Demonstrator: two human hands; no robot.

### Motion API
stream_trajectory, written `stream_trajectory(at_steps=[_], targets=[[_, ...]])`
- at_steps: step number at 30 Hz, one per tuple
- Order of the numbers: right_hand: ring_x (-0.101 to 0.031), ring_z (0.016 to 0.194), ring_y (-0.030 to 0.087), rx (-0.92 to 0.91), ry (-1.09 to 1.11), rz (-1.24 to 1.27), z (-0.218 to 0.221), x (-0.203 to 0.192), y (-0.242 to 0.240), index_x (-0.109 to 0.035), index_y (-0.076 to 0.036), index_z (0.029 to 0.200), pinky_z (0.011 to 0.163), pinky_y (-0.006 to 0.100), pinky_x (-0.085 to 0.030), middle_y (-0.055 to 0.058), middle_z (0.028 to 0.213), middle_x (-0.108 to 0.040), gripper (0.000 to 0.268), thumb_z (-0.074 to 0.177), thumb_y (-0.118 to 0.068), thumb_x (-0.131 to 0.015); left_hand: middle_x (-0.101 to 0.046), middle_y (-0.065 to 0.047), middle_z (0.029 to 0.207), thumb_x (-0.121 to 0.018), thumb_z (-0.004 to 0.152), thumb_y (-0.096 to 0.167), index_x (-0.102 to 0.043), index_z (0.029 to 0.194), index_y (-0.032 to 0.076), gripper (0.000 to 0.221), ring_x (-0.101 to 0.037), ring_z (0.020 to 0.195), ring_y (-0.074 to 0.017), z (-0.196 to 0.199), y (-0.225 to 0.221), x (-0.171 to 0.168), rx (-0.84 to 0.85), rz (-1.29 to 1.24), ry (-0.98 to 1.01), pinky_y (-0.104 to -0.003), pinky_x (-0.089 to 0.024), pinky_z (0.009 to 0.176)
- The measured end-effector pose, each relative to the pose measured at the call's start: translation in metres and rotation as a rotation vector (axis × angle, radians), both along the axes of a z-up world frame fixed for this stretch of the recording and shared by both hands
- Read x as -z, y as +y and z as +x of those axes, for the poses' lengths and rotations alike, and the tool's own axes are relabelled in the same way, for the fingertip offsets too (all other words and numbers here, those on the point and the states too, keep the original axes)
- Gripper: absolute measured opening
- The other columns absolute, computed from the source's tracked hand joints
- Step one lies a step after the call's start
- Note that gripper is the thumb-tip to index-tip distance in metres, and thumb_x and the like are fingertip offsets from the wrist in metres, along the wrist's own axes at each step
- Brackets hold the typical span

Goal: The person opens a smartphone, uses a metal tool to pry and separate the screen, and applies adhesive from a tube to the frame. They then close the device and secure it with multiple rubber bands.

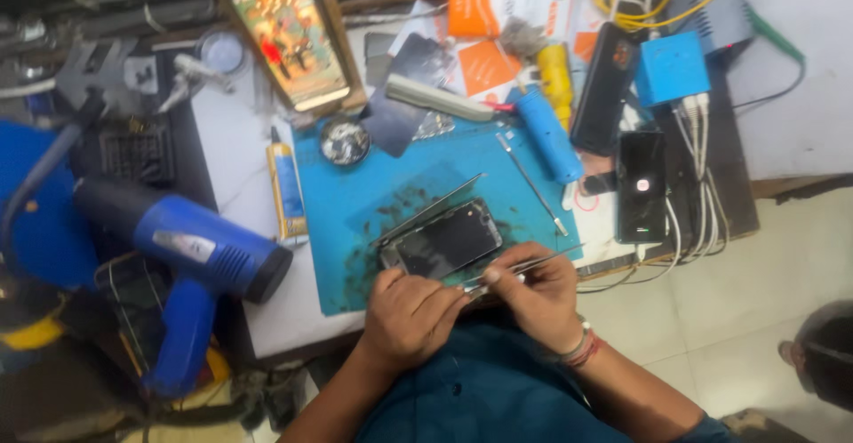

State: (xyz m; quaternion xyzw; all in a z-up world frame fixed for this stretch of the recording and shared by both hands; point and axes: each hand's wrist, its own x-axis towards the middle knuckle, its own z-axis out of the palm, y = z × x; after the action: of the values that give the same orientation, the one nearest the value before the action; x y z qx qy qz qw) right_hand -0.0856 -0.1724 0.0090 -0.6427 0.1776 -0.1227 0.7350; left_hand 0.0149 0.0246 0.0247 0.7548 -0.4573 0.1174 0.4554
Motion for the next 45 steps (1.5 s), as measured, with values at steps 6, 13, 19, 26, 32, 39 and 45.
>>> stream_trajectory(at_steps=[6, 13, 19, 26, 32, 39, 45], targets=[[-0.071, 0.083, 0.011, 0.274, -0.058, -0.133, 0.017, 0.012, -0.034, -0.063, 0.001, 0.109, 0.077, 0.025, -0.057, 0.008, 0.092, -0.073, 0.016, 0.096, -0.002, -0.072, -0.067, -0.004, 0.090, -0.084, 0.088, 0.028, -0.070, 0.086, 0.010, 0.023, -0.063, 0.081, -0.0229, -0.007, -0.006, -0.002, 0.021, 0.167, 0.130, -0.039, -0.044, 0.077], [-0.069, 0.091, 0.009, 0.254, -0.042, -0.288, 0.035, 0.022, -0.036, -0.060, 0.002, 0.109, 0.082, 0.022, -0.056, 0.008, 0.101, -0.073, 0.020, 0.097, 0.002, -0.077, -0.067, -0.013, 0.128, -0.072, 0.092, 0.028, -0.071, 0.121, 0.000, 0.041, -0.060, 0.103, -0.0265, 0.004, -0.031, -0.005, -0.030, 0.367, -0.010, -0.041, -0.046, 0.087], [-0.068, 0.083, 0.008, 0.201, -0.022, -0.481, 0.038, 0.018, -0.029, -0.062, 0.003, 0.106, 0.074, 0.021, -0.056, 0.009, 0.094, -0.074, 0.019, 0.096, 0.001, -0.078, -0.067, -0.011, 0.130, -0.070, 0.095, 0.024, -0.071, 0.121, 0.001, 0.035, -0.059, 0.101, -0.0252, 0.007, -0.036, 0.000, -0.045, 0.403, 0.019, -0.039, -0.046, 0.085], [-0.069, 0.086, 0.009, 0.180, -0.036, -0.479, 0.040, 0.017, -0.028, -0.061, 0.004, 0.107, 0.077, 0.022, -0.056, 0.010, 0.096, -0.074, 0.019, 0.097, 0.003, -0.078, -0.069, -0.010, 0.128, -0.070, 0.096, 0.023, -0.073, 0.119, 0.002, 0.031, -0.059, 0.100, -0.0260, 0.008, -0.036, 0.001, -0.044, 0.397, 0.049, -0.039, -0.046, 0.083], [-0.068, 0.085, 0.008, 0.166, -0.030, -0.488, 0.040, 0.017, -0.029, -0.061, 0.003, 0.107, 0.076, 0.022, -0.056, 0.010, 0.095, -0.074, 0.019, 0.098, 0.003, -0.078, -0.069, -0.011, 0.129, -0.069, 0.097, 0.023, -0.073, 0.120, 0.001, 0.031, -0.059, 0.101, -0.0257, 0.008, -0.036, 0.002, -0.043, 0.406, 0.054, -0.039, -0.046, 0.084], [-0.069, 0.084, 0.009, 0.151, -0.039, -0.526, 0.040, 0.016, -0.029, -0.061, 0.003, 0.106, 0.076, 0.022, -0.056, 0.010, 0.095, -0.075, 0.020, 0.098, 0.002, -0.079, -0.069, -0.012, 0.129, -0.068, 0.097, 0.023, -0.073, 0.120, 0.001, 0.032, -0.060, 0.100, -0.0261, 0.008, -0.036, 0.002, -0.035, 0.409, 0.059, -0.039, -0.046, 0.083], [-0.070, 0.085, 0.009, 0.162, -0.030, -0.522, 0.039, 0.016, -0.029, -0.062, 0.003, 0.106, 0.077, 0.022, -0.056, 0.010, 0.096, -0.075, 0.018, 0.099, 0.001, -0.079, -0.069, -0.012, 0.129, -0.069, 0.097, 0.023, -0.073, 0.120, 0.001, 0.032, -0.060, 0.100, -0.0260, 0.009, -0.036, 0.002, -0.038, 0.402, 0.050, -0.039, -0.046, 0.083]])
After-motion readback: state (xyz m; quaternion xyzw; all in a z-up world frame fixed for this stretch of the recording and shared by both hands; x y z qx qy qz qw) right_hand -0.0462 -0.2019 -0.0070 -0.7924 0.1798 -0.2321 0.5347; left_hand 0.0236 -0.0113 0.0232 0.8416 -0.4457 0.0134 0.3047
